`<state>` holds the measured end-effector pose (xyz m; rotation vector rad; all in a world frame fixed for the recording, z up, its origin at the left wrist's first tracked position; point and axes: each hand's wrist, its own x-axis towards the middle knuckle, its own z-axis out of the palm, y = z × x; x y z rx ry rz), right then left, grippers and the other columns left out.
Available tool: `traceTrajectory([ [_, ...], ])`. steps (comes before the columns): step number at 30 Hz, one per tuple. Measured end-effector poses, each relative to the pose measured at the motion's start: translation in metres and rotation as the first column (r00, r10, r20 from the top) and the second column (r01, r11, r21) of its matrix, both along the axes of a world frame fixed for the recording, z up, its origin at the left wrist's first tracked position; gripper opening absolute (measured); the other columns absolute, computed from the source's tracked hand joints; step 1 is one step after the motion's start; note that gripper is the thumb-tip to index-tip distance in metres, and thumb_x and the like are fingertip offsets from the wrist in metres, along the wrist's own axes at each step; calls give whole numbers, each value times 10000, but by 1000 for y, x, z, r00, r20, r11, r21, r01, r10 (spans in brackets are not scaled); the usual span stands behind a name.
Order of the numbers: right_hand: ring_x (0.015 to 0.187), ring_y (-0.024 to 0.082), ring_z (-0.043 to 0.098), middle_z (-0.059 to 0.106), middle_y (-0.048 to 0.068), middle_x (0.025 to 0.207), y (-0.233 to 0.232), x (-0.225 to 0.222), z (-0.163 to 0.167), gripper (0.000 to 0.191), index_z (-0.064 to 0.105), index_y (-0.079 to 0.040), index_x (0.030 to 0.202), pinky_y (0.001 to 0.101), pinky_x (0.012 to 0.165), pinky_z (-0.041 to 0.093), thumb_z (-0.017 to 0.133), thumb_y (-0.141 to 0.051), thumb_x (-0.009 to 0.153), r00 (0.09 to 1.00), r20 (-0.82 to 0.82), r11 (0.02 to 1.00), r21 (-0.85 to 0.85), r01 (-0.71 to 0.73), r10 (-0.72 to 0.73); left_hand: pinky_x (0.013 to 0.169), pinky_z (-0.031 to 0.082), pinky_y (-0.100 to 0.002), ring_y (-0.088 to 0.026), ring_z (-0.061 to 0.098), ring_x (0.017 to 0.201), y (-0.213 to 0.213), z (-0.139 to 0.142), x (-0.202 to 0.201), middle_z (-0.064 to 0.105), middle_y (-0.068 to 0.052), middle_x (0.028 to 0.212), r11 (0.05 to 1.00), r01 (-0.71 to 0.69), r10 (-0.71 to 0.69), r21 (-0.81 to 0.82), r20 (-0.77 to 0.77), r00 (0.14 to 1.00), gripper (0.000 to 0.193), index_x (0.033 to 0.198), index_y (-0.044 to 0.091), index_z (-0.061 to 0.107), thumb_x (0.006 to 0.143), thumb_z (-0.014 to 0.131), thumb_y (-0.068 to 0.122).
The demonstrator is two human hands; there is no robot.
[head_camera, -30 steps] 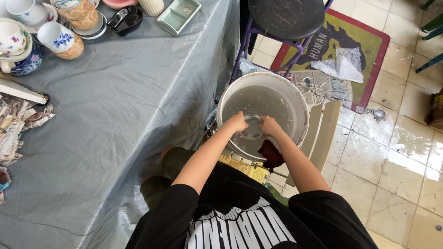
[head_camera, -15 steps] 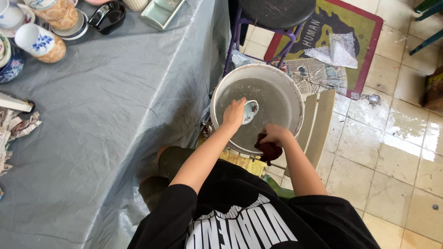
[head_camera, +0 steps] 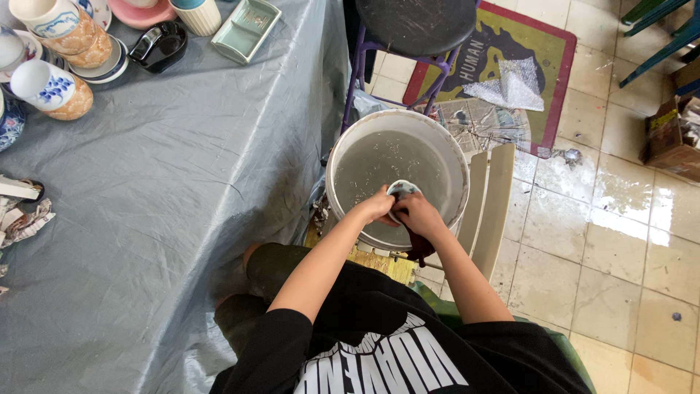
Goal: The person washes ceramic cups, bowls and plates one at a time in a bucket of water, wiping them with a cloth. They place the cleaned pieces on the table and shelf, and put some pieces into a cardboard box.
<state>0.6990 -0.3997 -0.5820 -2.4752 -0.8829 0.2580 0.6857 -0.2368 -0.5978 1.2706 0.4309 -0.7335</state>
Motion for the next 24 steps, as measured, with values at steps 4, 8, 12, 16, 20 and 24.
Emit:
traceTrajectory([
  [4,1053,358,674,682,158,1087,8,-3,-2,113,760,-66,950,471,856,563,702,-81,855,943,232,941,-186,284,-238,716,655,-471,-370,711,1050,2,0,-4,504,-211,1425,1000,-25,25,-12,48,999,580,1538,184,224,986,377,94],
  [8,984,395,663,688,174,1048,14,-2,0,196,758,-59,1012,486,883,542,721,-111,827,976,26,962,175,209,-217,744,657,-459,-375,664,1143,5,4,-4,460,-168,1444,999,40,-38,-16,93,995,567,1532,199,251,988,369,91],
  [12,960,406,666,697,171,1002,7,4,3,202,756,-45,983,478,872,535,723,-95,790,991,-64,971,219,-97,114,712,685,-469,-399,672,1185,6,3,-4,511,-195,1440,999,-11,9,30,71,997,566,1526,198,274,984,393,90],
  [16,963,387,678,685,153,1085,3,-1,11,240,809,-124,948,466,841,550,687,-61,750,998,7,978,-200,65,-64,713,667,-517,-403,620,1185,-1,1,-6,472,-180,1430,999,-20,15,44,105,994,578,1532,230,294,981,387,86],
  [20,966,410,667,664,189,1039,11,-13,21,166,741,-16,1023,467,832,533,699,-55,867,927,191,940,174,292,-324,708,659,-524,-371,637,1162,-3,7,-5,511,-151,1399,999,-25,28,-25,129,991,571,1520,251,322,970,385,111],
  [24,930,397,677,679,166,1046,13,-12,27,208,725,-17,1088,441,828,545,692,-46,885,984,-16,898,405,171,-179,699,677,-522,-397,658,1140,3,12,-3,531,-178,1383,988,-105,123,-115,158,980,553,1517,227,346,972,334,129],
])
